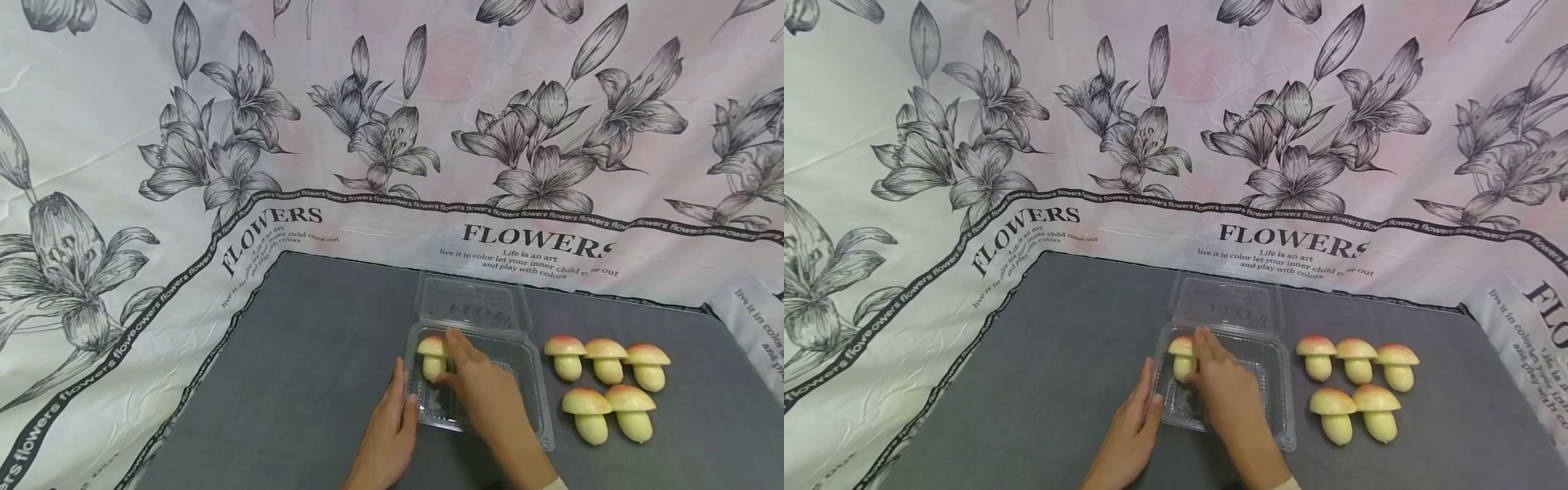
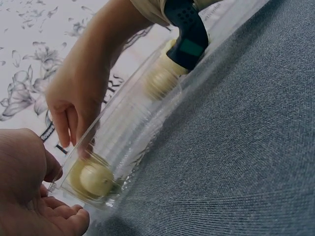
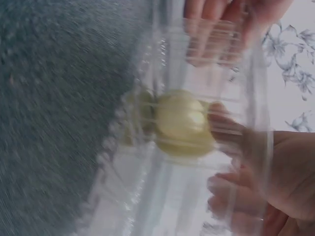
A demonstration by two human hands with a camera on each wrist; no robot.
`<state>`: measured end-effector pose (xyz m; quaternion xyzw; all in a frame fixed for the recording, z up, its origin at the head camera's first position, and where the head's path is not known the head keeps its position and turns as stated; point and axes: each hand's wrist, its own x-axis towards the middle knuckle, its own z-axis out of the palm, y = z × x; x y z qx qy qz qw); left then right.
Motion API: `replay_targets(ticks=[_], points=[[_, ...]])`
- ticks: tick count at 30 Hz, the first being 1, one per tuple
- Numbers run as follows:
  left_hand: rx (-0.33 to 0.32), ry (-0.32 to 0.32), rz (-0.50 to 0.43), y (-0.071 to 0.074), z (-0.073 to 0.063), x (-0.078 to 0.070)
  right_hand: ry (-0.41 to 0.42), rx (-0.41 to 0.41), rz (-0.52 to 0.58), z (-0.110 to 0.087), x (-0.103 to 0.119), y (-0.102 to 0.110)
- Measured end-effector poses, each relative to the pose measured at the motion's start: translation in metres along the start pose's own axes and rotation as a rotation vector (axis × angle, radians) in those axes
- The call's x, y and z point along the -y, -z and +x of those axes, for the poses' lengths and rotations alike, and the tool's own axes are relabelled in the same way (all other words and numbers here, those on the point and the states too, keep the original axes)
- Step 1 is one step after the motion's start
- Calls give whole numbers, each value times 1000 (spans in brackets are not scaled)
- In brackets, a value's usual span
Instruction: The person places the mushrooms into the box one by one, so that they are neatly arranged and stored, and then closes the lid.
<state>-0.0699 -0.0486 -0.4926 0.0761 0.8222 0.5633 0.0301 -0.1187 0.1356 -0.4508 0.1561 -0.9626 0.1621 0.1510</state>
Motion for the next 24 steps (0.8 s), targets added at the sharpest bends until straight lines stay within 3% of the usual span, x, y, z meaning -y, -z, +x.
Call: replay_targets(ticks=[7, 17, 24], points=[[-15, -22, -3, 0, 0, 0, 18, -78, 11, -4, -8, 20], [-4, -24, -22, 0, 0, -2, -69, -41, 83, -7, -33, 58], [-18, -37, -2, 0, -1, -2, -80, -27, 93, -13, -62, 82]])
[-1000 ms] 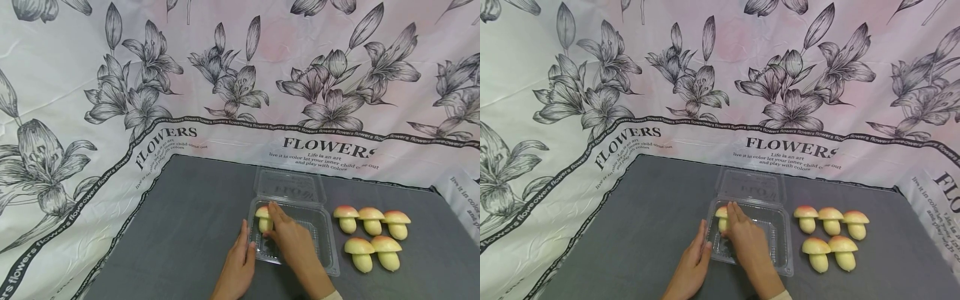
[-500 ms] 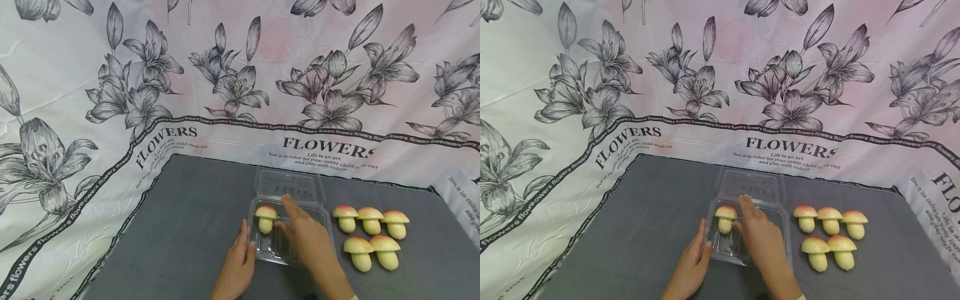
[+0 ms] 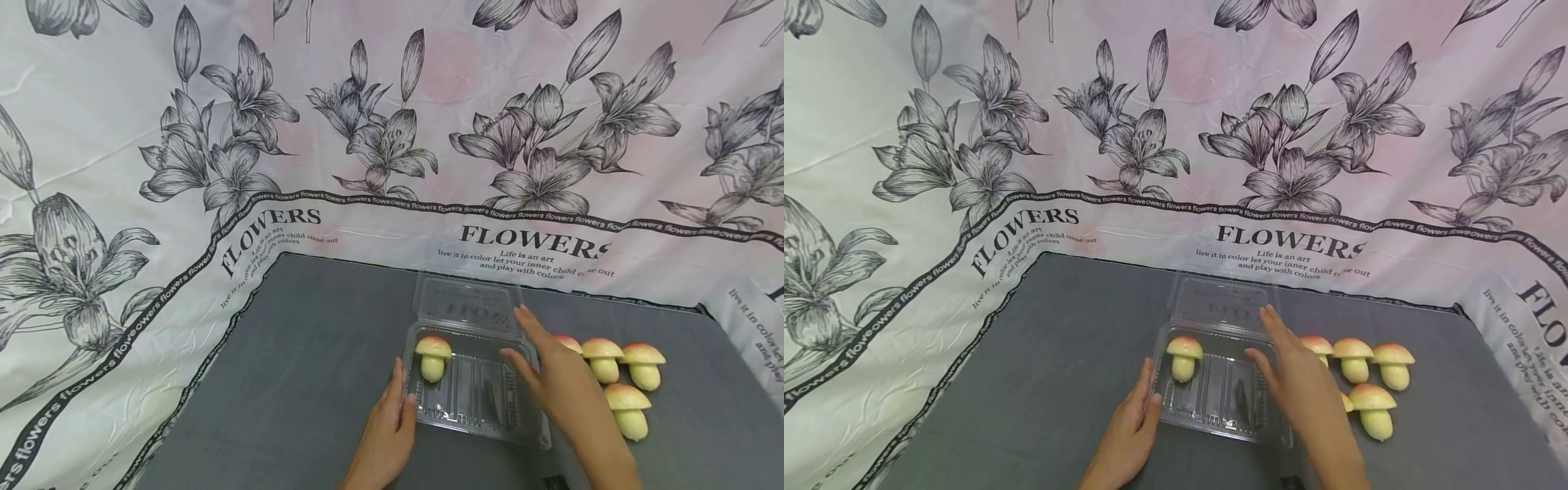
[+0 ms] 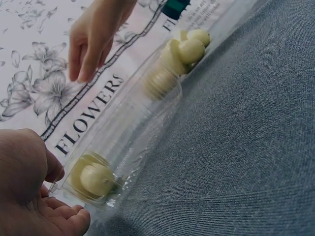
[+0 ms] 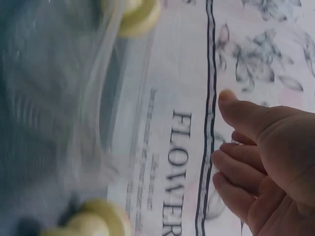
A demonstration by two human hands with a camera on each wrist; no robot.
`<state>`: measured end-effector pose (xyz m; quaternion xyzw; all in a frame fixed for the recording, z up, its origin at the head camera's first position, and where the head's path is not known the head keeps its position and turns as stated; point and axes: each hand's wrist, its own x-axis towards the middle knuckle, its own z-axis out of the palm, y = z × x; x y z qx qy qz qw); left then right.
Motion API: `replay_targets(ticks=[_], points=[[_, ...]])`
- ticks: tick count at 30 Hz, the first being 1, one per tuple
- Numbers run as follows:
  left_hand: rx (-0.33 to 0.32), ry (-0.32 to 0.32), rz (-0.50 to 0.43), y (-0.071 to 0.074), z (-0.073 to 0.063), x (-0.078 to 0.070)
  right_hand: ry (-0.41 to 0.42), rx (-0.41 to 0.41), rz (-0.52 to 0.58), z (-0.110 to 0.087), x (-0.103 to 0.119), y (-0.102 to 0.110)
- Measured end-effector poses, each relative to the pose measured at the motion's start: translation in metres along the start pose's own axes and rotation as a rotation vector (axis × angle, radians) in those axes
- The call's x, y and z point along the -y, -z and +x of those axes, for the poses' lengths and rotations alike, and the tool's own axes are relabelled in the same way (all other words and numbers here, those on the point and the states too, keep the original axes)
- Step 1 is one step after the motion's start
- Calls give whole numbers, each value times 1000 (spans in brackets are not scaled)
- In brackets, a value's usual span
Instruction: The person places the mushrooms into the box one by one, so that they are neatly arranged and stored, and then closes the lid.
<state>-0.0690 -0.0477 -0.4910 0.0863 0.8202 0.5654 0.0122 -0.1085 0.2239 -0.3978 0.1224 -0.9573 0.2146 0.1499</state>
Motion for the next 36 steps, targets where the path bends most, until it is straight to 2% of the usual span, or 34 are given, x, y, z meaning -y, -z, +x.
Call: replay_targets(ticks=[3, 11, 16, 22, 30, 36], points=[[3, 1, -1, 0, 0, 0, 18, -36, -15, -5, -12, 7], [21, 16, -20, 1, 0, -2, 40, -67, -51, -18, -46, 26], [34, 31, -28, 0, 0, -1, -4, -34, -64, -28, -73, 40], [29, 31, -28, -1, 0, 0, -5, -24, -68, -41, -99, 51], [11, 16, -21, -1, -1, -1, -43, 69, -53, -60, -121, 55], [5, 11, -23, -1, -1, 0, -82, 51, -55, -72, -133, 58]])
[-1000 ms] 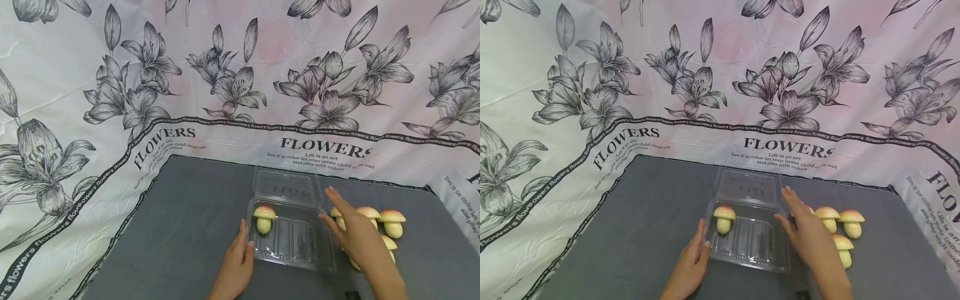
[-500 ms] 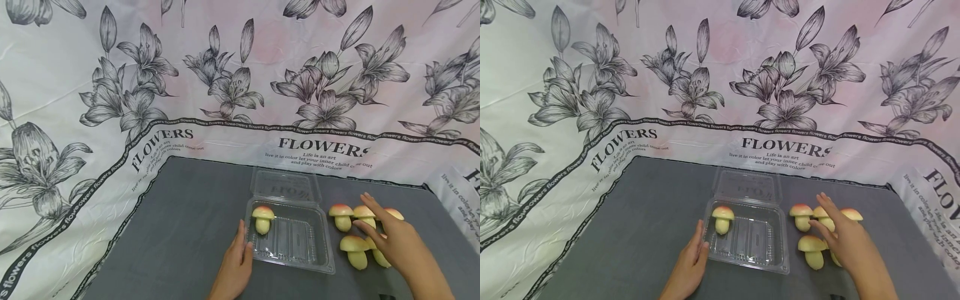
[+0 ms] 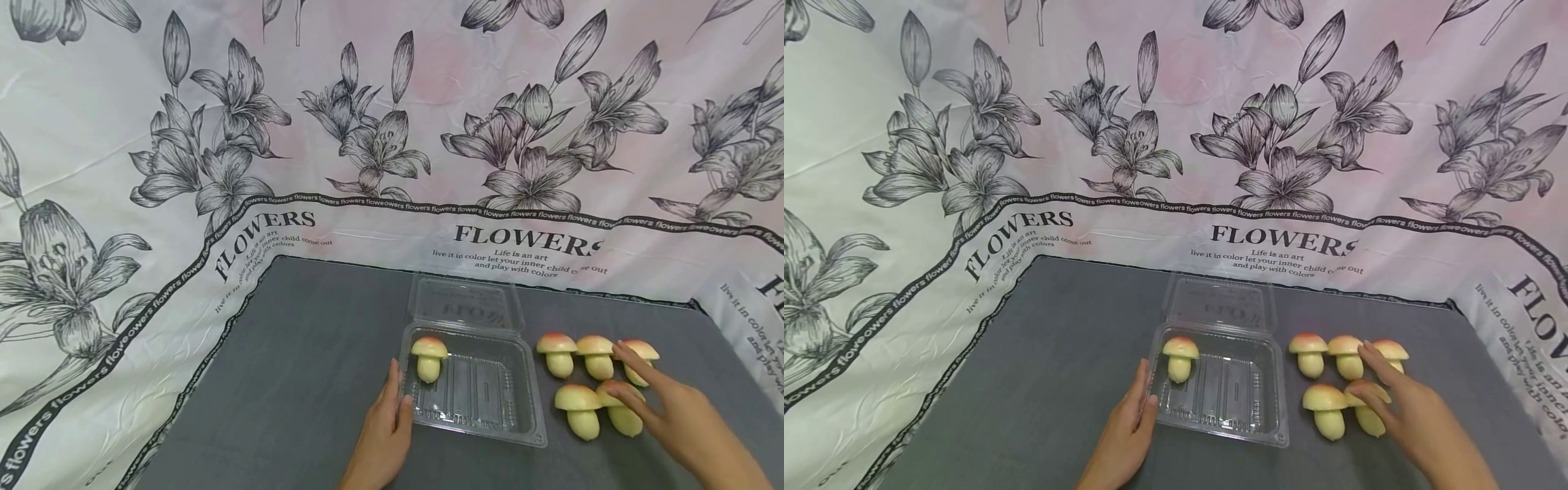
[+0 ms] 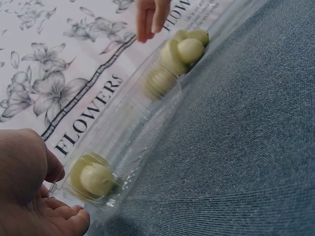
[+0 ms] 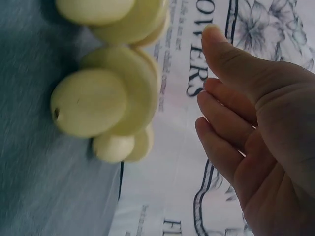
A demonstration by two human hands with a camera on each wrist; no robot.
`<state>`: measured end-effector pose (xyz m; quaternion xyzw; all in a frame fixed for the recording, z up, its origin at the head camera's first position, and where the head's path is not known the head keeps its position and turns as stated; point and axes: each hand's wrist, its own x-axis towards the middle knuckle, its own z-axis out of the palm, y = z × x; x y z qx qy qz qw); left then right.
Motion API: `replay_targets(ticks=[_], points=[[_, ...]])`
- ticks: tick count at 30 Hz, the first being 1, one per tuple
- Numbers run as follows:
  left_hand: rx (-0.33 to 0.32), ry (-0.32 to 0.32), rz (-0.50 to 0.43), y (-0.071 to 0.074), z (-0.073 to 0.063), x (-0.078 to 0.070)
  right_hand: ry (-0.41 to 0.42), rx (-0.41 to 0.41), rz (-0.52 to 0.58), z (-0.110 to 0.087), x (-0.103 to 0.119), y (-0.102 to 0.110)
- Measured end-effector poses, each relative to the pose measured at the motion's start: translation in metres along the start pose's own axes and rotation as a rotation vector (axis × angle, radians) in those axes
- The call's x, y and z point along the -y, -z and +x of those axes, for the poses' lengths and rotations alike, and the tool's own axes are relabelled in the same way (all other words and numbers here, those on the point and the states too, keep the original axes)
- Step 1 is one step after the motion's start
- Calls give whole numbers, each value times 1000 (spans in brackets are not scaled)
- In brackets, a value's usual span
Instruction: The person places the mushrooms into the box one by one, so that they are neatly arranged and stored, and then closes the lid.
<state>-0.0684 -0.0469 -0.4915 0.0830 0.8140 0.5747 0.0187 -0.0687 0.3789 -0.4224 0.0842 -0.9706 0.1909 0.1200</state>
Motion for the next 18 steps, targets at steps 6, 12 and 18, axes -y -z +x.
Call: replay_targets(ticks=[6, 12, 18], points=[[0, 5, 0, 0, 0, 0, -105, 111, -77, -5, -17, 6], [1, -1, 1, -1, 1, 1, -105, 171, -87, -11, -28, 7], [2, -7, 3, -1, 1, 1, -123, 256, -89, -17, -36, 1]])
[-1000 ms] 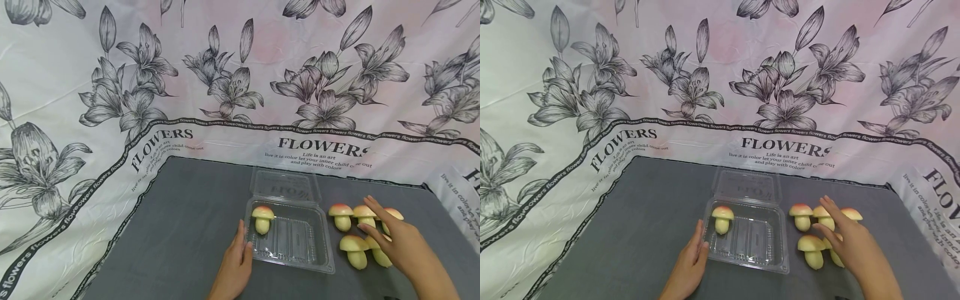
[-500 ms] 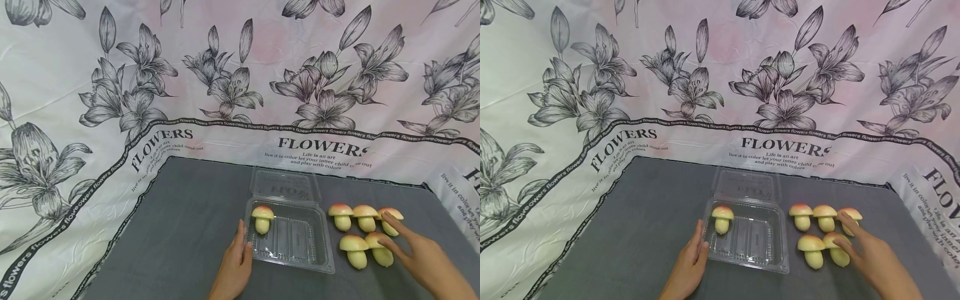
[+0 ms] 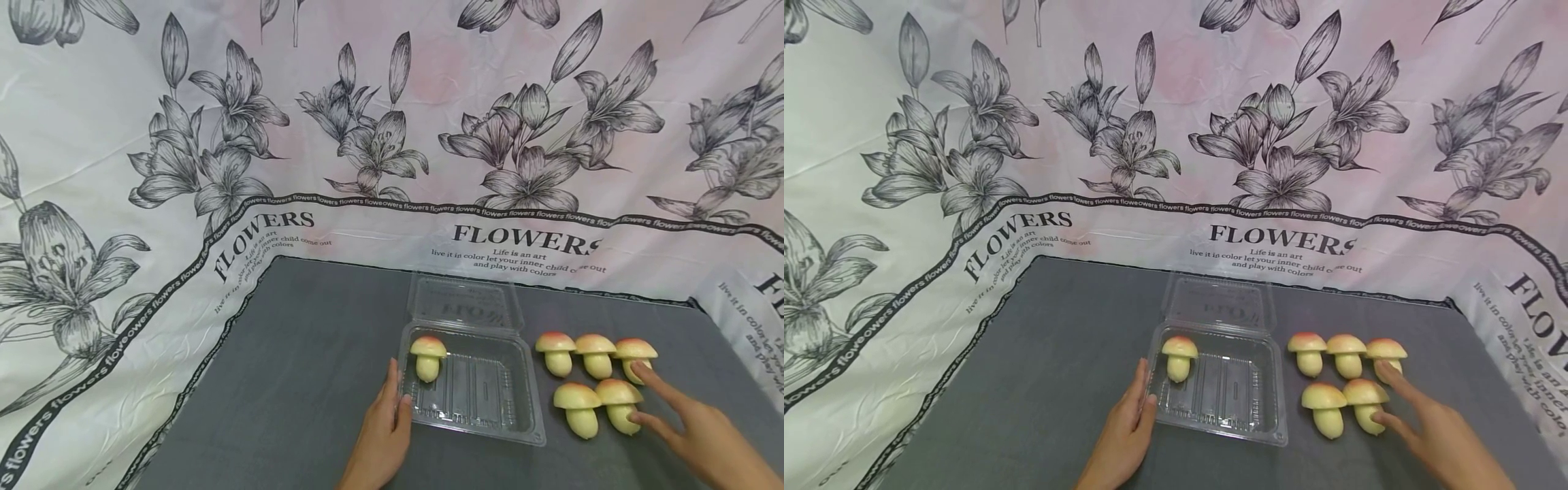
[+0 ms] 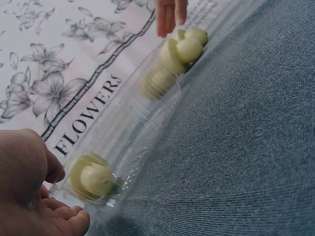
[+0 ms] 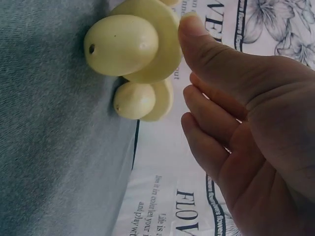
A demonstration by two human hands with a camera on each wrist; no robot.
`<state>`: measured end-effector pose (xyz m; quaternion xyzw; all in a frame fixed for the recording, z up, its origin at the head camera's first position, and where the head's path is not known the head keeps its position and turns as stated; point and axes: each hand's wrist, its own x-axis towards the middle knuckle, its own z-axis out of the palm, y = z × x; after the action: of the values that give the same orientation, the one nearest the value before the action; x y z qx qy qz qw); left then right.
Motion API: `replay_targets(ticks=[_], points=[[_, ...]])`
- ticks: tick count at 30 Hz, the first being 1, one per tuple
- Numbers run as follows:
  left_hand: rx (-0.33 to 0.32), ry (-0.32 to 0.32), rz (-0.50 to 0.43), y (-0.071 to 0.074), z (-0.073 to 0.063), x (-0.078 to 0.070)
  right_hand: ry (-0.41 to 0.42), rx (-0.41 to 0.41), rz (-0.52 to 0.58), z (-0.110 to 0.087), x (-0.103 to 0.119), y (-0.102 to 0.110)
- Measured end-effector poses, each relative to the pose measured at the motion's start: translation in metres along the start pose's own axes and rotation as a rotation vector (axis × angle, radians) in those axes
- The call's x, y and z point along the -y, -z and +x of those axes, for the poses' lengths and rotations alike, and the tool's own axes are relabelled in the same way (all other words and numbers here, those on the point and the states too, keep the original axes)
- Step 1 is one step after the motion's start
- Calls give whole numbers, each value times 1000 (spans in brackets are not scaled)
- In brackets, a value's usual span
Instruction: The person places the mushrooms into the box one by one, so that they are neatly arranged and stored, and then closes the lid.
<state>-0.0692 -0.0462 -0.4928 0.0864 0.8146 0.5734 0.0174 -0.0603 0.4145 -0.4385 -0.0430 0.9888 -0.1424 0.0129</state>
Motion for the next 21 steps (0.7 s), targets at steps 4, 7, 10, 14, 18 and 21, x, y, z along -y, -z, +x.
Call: replay_targets(ticks=[4, 7, 10, 14, 18, 21], points=[[0, 1, 6, 0, 0, 0, 9, 3, 9, -3, -4, -4], [-8, -1, 14, 0, 0, -1, 21, 4, 24, -4, -5, -8], [-10, -2, 15, 1, 0, -2, 24, 14, 32, -3, -6, -11], [-5, 0, 15, 1, -1, -2, 17, 45, 36, -2, -6, -13], [-5, 3, 17, 1, -1, -2, 22, 64, 42, -2, -5, -16], [-10, -2, 25, 0, -1, -2, 33, 49, 48, -3, -5, -17]])
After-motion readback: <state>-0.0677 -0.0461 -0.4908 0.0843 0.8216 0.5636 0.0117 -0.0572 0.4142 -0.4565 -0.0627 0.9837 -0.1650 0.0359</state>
